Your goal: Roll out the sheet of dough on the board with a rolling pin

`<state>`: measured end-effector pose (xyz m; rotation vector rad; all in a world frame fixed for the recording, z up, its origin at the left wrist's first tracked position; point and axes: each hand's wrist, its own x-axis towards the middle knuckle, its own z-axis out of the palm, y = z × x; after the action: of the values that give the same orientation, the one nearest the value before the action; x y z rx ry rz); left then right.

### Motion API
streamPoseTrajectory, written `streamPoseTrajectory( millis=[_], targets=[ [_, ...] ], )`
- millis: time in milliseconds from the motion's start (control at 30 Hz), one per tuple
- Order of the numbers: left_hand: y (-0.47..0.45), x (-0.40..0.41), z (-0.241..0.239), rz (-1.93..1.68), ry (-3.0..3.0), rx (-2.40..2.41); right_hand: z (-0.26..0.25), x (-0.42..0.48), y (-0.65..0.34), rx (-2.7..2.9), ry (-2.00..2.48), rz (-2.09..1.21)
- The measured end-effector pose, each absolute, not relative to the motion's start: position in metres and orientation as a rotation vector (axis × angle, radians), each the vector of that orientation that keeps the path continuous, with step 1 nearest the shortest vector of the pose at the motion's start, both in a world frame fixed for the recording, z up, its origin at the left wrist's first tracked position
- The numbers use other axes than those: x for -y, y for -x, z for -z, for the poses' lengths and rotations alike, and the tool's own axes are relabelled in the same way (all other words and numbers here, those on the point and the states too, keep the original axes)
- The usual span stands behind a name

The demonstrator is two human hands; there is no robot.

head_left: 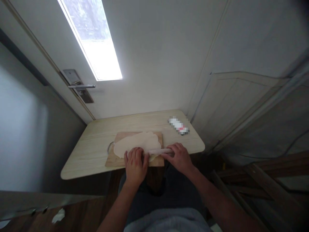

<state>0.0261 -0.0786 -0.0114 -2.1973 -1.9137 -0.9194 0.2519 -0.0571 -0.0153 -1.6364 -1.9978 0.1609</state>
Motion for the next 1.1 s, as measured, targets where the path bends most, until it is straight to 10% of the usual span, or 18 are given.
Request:
streamPoseTrajectory(
  millis=[1100],
  targets=[
    [-0.041,-0.045,-0.009,0.45,2.401,1.962,0.025,0.005,-0.225,1.831,1.952,0.141]
  ],
)
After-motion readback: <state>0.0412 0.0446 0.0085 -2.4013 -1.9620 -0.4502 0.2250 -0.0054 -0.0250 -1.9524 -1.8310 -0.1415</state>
